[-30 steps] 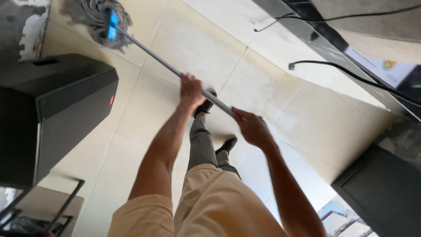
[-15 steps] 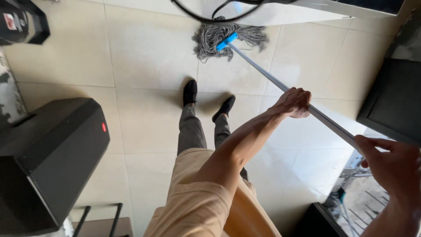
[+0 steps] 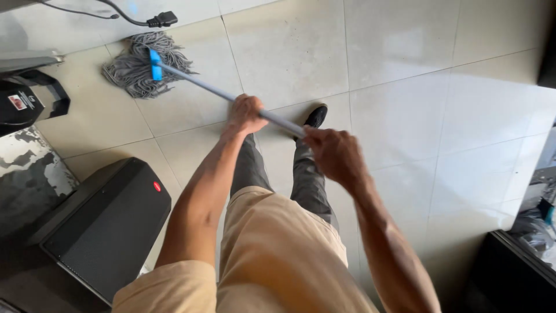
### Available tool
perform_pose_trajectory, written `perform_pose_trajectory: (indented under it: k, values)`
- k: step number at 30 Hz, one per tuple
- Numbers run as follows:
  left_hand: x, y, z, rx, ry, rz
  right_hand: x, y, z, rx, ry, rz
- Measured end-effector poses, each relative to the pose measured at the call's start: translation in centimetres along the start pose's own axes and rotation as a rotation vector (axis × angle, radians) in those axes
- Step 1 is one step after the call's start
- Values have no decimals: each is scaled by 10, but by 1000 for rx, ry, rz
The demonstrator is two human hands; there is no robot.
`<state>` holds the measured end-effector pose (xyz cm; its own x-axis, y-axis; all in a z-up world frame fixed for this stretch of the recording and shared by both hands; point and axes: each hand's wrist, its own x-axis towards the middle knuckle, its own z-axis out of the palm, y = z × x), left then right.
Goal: Mopping the tiled floor of a coffee shop using a string mop
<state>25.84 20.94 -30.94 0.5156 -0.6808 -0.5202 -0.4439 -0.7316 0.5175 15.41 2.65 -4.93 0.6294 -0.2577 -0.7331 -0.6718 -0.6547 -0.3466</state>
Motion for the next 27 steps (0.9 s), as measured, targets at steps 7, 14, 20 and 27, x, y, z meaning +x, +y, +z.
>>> perform_pose_trajectory:
  k: [7, 14, 20, 27]
  values:
    - [132, 325, 66, -190, 19, 290, -87, 269, -172, -94, 232, 166]
    - [190, 490, 89, -495, 101, 532, 161, 390, -88, -2101, -502, 971]
    - [140, 468, 59, -493, -8, 379, 23, 302, -113, -1245, -77, 921]
    - [32, 239, 59, -423, 252, 310, -102, 116, -140, -246, 342, 310]
